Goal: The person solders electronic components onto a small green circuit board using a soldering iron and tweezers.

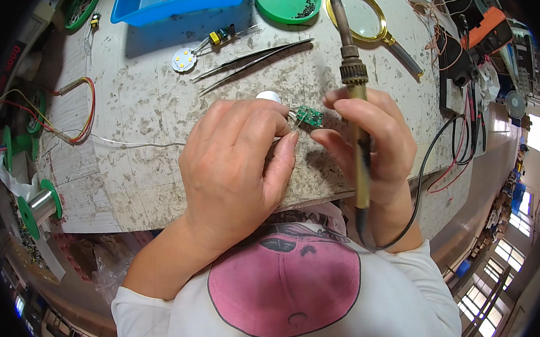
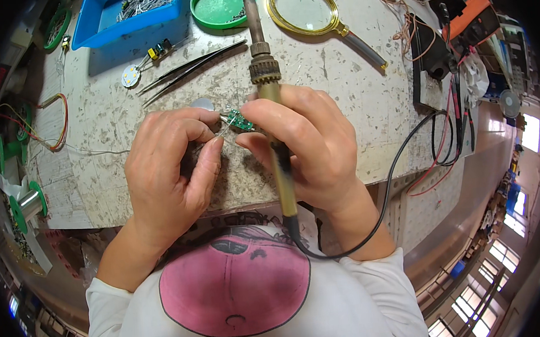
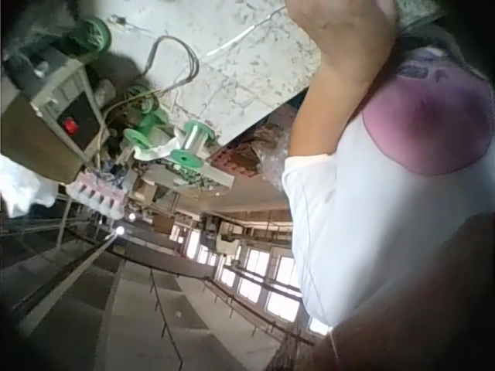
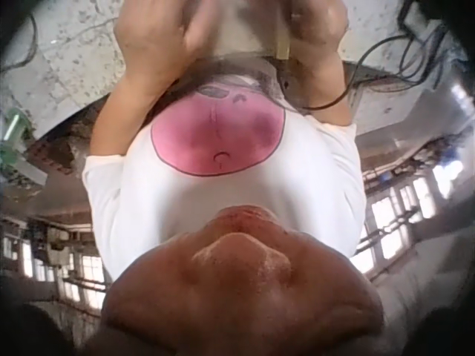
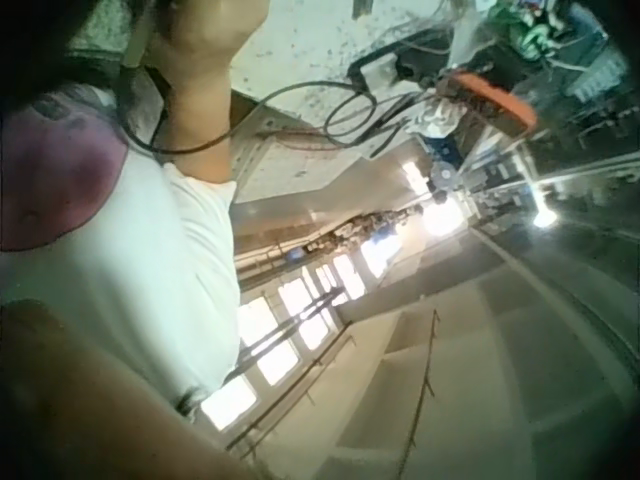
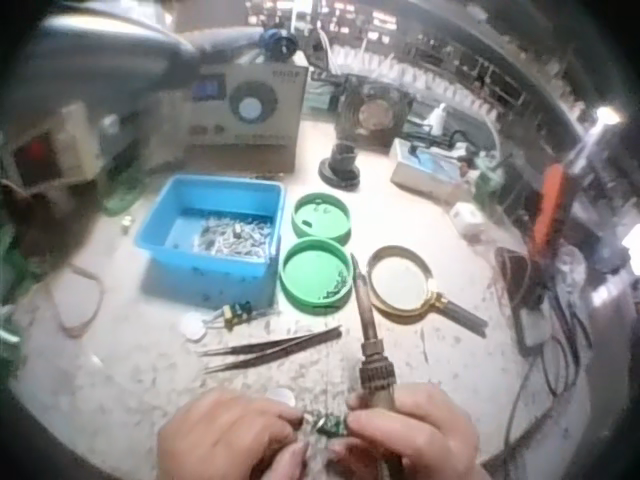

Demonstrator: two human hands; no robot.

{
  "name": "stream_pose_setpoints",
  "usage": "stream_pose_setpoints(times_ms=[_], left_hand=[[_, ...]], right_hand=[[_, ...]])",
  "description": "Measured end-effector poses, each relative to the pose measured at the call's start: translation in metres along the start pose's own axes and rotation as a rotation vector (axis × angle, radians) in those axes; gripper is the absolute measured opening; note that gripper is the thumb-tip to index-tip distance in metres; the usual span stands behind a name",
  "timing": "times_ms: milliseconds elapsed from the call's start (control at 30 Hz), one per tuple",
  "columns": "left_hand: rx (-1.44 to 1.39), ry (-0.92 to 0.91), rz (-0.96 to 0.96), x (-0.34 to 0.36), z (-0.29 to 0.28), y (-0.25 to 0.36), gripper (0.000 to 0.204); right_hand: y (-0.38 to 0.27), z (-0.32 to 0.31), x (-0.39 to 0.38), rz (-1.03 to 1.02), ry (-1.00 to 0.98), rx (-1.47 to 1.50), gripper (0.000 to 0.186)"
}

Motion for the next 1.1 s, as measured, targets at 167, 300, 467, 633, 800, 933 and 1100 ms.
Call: stream_pose_setpoints(times_ms=[167,300,467,633,800,933,1100], left_hand=[[0.001,-0.012,0.019,0.002,-0.002,0.0,0.022],[-0.023,-0.014,-0.004,0.0,-0.002,0.0,0.019],[-0.057,-0.016,-0.018,0.001,-0.006,0.002,0.014],[-0.12,0.008,-0.041,0.002,-0.004,0.006,0.013],[-0.046,-0.046,0.021,0.001,-0.001,0.008,0.013],[-0.009,-0.064,0.036,0.001,0.0,0.008,0.012],[0.023,-0.072,0.041,0.0,0.0,0.011,0.011]], right_hand=[[0.001,0.001,-0.002,-0.011,-0.096,-0.059,0.049],[-0.003,0.002,0.0,0.013,-0.093,-0.009,0.047],[0.001,-0.016,-0.005,-0.073,0.051,-0.076,0.035],[0.021,-0.087,-0.042,0.245,0.523,-0.065,0.028],[0.06,-0.142,-0.066,0.361,0.703,-0.047,0.036],[0.085,-0.156,-0.072,0.506,0.754,-0.003,0.032],[0.079,-0.165,-0.066,0.238,0.576,-0.44,0.012]])
Point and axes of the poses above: each hand's wrist, its own x-axis towards the middle knuckle, its own z-axis out of the palm, y = z × x, the point moved 2 cm from there along x, towards the middle knuckle, and after that the axes turned 14 degrees about z, right-handed, at the moved point
